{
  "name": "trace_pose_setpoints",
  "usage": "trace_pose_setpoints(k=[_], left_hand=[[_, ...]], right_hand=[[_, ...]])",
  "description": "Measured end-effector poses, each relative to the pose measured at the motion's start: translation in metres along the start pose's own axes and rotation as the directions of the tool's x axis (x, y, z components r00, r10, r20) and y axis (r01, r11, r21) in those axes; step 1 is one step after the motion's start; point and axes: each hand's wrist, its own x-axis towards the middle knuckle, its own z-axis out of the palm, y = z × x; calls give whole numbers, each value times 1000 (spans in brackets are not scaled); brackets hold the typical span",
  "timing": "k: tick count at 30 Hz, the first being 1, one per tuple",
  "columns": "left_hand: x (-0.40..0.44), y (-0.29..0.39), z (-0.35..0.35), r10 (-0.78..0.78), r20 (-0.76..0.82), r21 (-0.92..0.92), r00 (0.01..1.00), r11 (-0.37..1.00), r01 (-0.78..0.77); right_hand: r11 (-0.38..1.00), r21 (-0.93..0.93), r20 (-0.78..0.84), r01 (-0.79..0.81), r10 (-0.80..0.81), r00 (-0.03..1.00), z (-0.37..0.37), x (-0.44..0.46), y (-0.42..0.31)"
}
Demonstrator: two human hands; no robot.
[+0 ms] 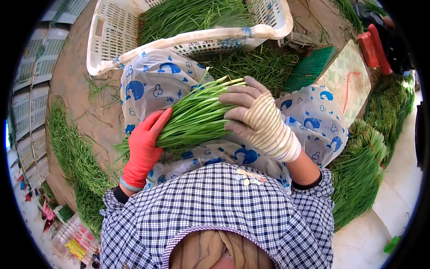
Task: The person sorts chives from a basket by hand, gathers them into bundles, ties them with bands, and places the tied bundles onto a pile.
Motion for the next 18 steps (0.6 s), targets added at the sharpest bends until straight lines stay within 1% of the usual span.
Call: trace_pose_setpoints(k=[1, 2, 3, 4, 5, 6, 7, 8, 9, 10, 11, 12, 13, 14, 15, 16, 18], left_hand=[[0, 2, -1, -3, 7, -5, 1000, 1000, 3], [0, 3, -3, -8, 14, -11, 1000, 1000, 8], [-1, 3, -4, -10, 14, -9, 1000, 1000, 10], [0, 3, -4, -29, 8, -41, 1000, 999, 29], [1, 3, -4, -46, 3, -76, 999, 996, 46], [2, 3, -3, -43, 1, -83, 999, 996, 43], [1, 3, -3, -58, -5, -93, 998, 994, 58], [1, 3, -3, -73, -10, -102, 997, 992, 71], [1, 4, -4, -67, -12, -105, 998, 992, 66], [2, 5, -5, -80, 1, -98, 997, 992, 79], [3, 5, -5, -96, 13, -88, 995, 991, 97], [3, 6, -4, -97, 17, -88, 995, 991, 98], [2, 7, -4, -95, 13, -91, 995, 991, 96], [3, 7, -4, -90, 4, -92, 996, 992, 90], [4, 7, -3, -84, 5, -87, 996, 993, 84], [2, 6, -1, -77, -9, -76, 997, 994, 76], [0, 5, 2, -72, -29, -62, 997, 996, 70]], right_hand=[[1000, 1, -4, 3, -3, 1000, 0, -2, 1], [848, 497, -23, -183, 224, 974, -3, -8, 3], [438, 855, 77, -276, 419, 904, -7, -13, 5], [484, 839, -14, -249, 477, 879, -22, -17, 7], [384, 896, -56, -223, 595, 801, -31, -25, 14], [443, 840, -72, -313, 663, 745, -50, -34, 24], [486, 763, -46, -426, 698, 714, -60, -52, 46], [488, 760, -49, -429, 701, 712, -63, -54, 46], [761, 412, -260, -502, 626, 735, -67, -55, 45], [853, -27, -412, -521, 465, 783, -73, -53, 44], [841, 266, -389, -470, 540, 746, -75, -43, 21], [934, 106, -333, -341, 357, 873, -76, -37, 17], [982, -40, -245, -183, 168, 955, -74, -32, 12], [973, -125, -163, -195, 174, 971, -66, -22, -5], [935, -290, -55, -202, 195, 979, -49, -15, -11], [881, -412, -19, -232, 246, 969, -32, -8, -13], [811, -527, 5, -252, 300, 954, -7, 0, -5]])
